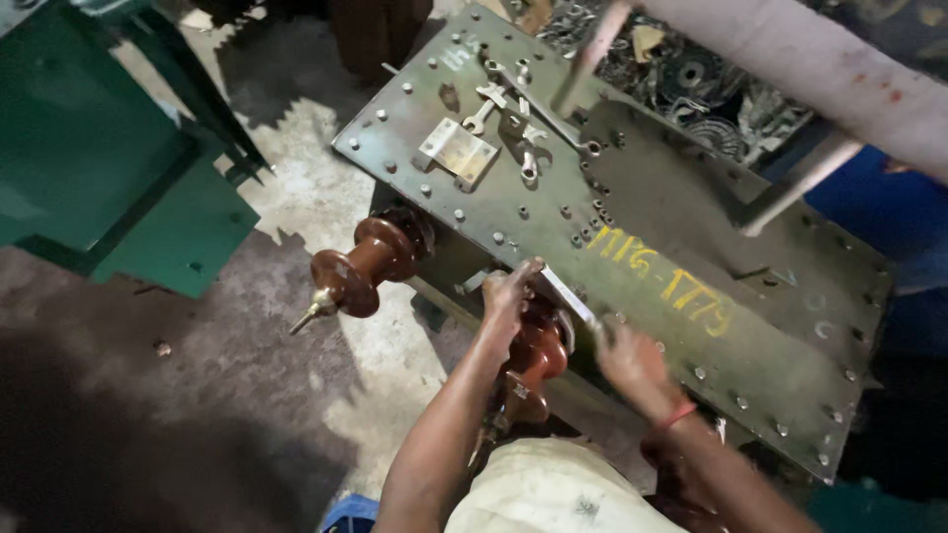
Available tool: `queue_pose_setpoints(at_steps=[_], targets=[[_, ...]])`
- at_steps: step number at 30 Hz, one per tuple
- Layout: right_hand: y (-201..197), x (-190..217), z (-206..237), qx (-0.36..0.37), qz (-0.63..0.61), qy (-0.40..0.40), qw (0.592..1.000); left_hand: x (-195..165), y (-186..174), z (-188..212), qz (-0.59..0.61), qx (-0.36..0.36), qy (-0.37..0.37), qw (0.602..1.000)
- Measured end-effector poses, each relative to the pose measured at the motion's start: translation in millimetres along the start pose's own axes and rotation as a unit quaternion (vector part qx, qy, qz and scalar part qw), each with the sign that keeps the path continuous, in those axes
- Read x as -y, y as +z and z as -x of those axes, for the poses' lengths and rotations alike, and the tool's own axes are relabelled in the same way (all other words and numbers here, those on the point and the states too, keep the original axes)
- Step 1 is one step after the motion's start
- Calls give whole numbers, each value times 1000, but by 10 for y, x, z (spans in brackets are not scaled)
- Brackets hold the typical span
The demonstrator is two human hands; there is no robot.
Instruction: The person uses combination wrenches to tighten and loosen bolts on the top plate of a green transformer tank fitted with brown porcelain bushings, working bolt by bolt along the flange. A second worker nearby collects removed hardware into a blue basket while the person continues wrenching different fasteners.
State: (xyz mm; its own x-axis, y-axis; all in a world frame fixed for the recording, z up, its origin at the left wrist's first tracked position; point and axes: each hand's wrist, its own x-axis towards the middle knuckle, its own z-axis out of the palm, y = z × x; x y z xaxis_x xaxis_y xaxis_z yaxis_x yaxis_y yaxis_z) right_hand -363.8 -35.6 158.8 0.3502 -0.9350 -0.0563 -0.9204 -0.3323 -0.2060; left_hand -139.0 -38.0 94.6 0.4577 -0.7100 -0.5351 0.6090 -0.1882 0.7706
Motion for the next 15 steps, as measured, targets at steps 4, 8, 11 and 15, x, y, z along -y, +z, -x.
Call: queue_pose_setpoints(at_steps=[4,8,11,15], targets=[[-710,-150,-1126,85,117,-113,983,-56,26,26,-27,-12,4,1000],[-1109,94,-1532,123,43,-167,977,-65,94,-4,-52,-63,3,997],[-729,271,-696,24,25,-119,992,-33,95,-33,-21,-45,30,998],[-177,216,196,7,-25,-6,1000,-13,34,-10,7,-17,-3,1000]])
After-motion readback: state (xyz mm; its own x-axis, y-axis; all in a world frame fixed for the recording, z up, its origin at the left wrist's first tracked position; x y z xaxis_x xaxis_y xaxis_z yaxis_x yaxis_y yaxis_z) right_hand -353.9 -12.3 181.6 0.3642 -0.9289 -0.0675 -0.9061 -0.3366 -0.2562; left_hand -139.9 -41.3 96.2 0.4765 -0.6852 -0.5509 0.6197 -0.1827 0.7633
